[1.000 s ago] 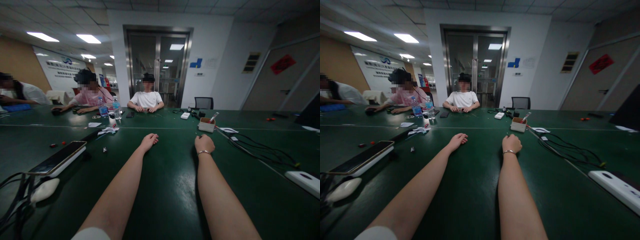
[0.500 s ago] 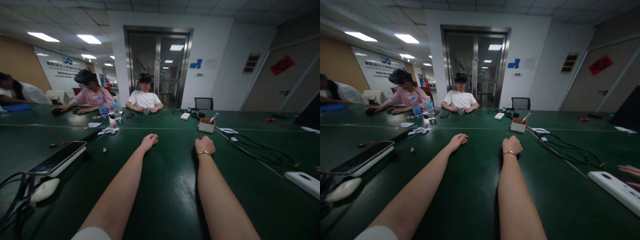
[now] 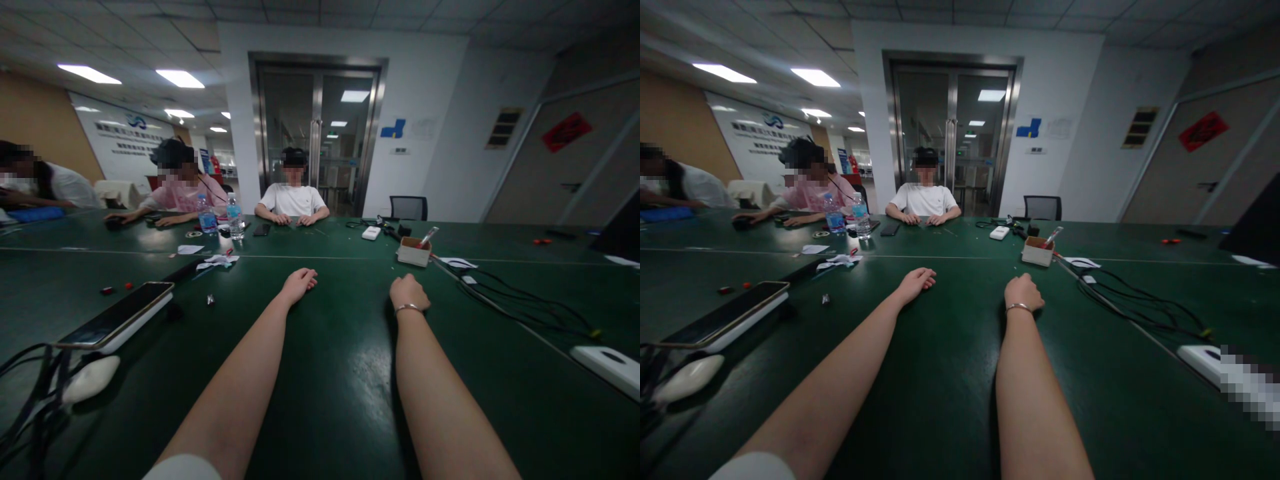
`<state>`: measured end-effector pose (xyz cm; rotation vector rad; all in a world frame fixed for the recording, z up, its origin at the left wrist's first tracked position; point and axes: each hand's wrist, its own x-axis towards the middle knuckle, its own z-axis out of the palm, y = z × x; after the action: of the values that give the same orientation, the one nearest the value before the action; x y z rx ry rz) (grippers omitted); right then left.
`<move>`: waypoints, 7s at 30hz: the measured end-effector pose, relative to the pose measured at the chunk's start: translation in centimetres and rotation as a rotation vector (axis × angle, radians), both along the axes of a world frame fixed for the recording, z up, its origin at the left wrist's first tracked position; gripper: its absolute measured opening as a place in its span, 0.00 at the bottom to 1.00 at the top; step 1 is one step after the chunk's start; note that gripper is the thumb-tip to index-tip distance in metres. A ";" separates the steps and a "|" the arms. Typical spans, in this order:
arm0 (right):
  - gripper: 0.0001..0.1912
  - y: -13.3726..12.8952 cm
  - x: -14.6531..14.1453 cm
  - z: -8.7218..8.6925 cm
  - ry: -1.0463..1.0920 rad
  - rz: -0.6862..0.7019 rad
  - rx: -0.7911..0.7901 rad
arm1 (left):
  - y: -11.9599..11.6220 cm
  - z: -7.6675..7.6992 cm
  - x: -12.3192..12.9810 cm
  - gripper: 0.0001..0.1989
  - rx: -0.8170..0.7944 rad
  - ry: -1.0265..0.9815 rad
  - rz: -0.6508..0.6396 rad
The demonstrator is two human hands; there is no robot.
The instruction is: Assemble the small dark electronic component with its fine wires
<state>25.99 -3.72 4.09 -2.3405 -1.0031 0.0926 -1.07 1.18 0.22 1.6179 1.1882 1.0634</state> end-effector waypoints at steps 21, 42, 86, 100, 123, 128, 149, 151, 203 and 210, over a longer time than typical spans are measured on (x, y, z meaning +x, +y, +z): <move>0.15 0.5 -1.0 -0.9 -0.204 0.030 0.101 | 0.7 -0.6 0.1 0.18 0.010 -0.011 0.007; 0.12 0.7 0.7 -1.0 -0.072 0.084 0.316 | 0.5 -0.5 0.2 0.17 0.017 -0.022 0.011; 0.11 3.6 -13.2 -3.0 0.096 0.912 0.143 | 0.4 -0.6 0.6 0.16 0.251 0.071 0.020; 0.10 3.8 -12.7 -3.8 -0.094 0.934 0.310 | 0.3 -0.4 0.3 0.13 0.267 0.157 0.131; 0.00 4.7 -10.7 -4.0 1.073 0.912 0.298 | 0.7 -0.8 -0.6 0.15 0.181 0.043 -0.003; 0.01 4.8 -10.6 -4.0 1.080 0.933 0.294 | 0.4 -0.6 -0.6 0.14 0.174 0.020 -0.017; 0.09 4.3 -10.1 -3.9 1.140 1.011 0.329 | 1.3 -1.1 -0.6 0.23 0.085 0.119 0.000; 0.10 4.2 -10.0 -4.0 1.165 1.033 0.335 | 1.4 -1.1 -0.5 0.24 0.070 0.114 0.005; 0.11 4.2 -10.1 -3.6 1.224 1.023 0.305 | 0.5 -0.1 0.2 0.15 0.037 -0.063 0.044; 0.10 4.1 -10.1 -3.5 1.217 1.040 0.302 | 0.6 -0.3 0.0 0.16 0.054 -0.044 0.045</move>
<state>15.94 0.37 0.58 -0.8906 -1.2342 1.4136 -1.05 1.83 -0.10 1.6071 1.1811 1.1630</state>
